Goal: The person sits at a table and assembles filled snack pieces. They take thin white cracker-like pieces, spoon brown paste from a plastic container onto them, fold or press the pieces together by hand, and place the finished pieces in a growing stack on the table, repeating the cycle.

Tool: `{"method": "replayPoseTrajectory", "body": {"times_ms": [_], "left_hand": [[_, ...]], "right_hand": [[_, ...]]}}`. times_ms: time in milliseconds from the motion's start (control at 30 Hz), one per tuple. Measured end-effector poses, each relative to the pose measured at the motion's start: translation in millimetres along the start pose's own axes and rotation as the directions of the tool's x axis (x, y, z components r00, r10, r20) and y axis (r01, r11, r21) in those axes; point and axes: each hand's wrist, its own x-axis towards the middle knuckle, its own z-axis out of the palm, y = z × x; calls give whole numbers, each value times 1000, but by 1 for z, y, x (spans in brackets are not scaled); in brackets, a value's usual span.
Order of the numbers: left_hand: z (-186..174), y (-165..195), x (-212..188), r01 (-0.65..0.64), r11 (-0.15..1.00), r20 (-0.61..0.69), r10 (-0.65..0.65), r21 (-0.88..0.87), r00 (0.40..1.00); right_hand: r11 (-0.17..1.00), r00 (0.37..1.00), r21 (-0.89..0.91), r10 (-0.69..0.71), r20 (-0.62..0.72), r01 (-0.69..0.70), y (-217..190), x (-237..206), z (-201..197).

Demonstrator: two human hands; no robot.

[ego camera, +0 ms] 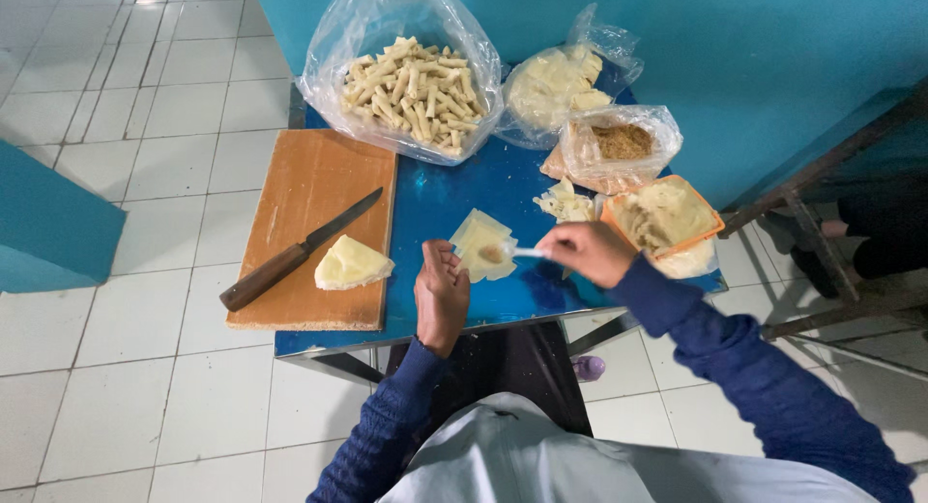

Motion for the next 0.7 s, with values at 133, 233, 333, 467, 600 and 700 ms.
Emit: {"method": "replayPoseTrajectory", "body": {"times_ms": [133, 233, 333, 467, 600, 700], "left_hand": [[0, 0, 0, 12, 1000, 16, -11, -20, 1000], [-1, 0, -1, 8, 1000, 4, -8, -10, 1000], [-2, 1, -2, -27, 999, -1, 27, -32, 1000], [-2, 3, 0, -73, 997, 7, 74, -39, 997], [-3, 5, 2, -74, 994, 47, 78, -78, 996], [-4, 6, 3, -91, 993, 66, 96, -73, 993]], "right_hand": [[974, 972, -133, -197, -124, 181, -25, -13, 26], [888, 890, -314, -409, -202, 337, -40, -24, 30], [761, 845, -530, -515, -141, 375, -48, -36, 30], [627, 753, -630, -651, -99, 458, -51, -41, 30], [612, 749, -634, -658, -78, 473, -51, -47, 31], [596, 744, -651, -664, -71, 470, -52, -49, 31]]}}
